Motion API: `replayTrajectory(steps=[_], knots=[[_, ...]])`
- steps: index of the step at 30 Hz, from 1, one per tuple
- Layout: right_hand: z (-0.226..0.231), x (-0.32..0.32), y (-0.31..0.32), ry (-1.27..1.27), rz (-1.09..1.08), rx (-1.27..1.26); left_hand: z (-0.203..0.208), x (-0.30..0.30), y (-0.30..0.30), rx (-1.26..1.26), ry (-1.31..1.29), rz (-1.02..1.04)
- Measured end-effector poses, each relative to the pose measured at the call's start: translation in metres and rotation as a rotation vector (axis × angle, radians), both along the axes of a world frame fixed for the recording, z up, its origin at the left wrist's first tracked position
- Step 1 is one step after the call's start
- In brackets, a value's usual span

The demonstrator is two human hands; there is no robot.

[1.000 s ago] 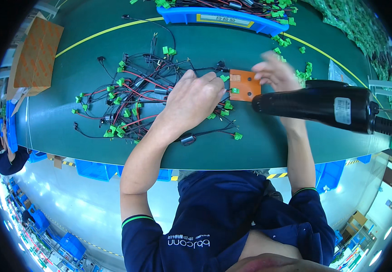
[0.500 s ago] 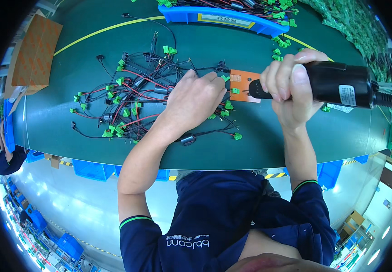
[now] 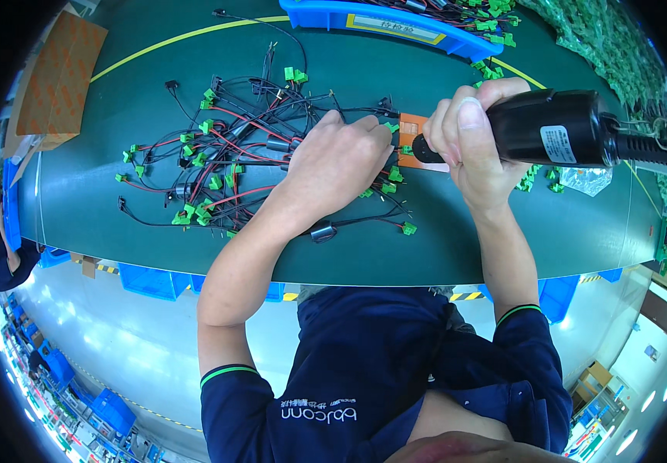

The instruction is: The person assembles wire harnesses by hand, attaching green connectors to them using a heat gun.

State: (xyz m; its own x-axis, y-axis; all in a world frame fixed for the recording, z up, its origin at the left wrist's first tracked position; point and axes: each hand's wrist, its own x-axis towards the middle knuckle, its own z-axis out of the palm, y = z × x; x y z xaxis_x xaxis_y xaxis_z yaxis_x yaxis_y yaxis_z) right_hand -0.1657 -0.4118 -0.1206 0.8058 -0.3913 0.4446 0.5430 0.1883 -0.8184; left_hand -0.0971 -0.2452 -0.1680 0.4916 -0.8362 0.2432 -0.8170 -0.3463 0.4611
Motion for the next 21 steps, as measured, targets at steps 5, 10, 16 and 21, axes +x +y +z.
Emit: replayTrajectory(steps=[5,10,16,21], knots=[[-0.002,-0.003,-0.003,0.047,-0.033,-0.049,0.0,-0.001,0.001,0.003,0.0,0.005],[-0.003,0.0,-0.01,-0.011,0.009,-0.405,0.001,0.0,-0.001,0.035,0.0,-0.007],[0.002,-0.001,-0.008,-0.085,-0.009,-0.011,0.002,-0.001,0.0,0.016,0.008,0.012],[-0.002,0.002,-0.008,-0.07,-0.008,-0.025,0.004,0.0,-0.001,0.012,0.012,0.009]])
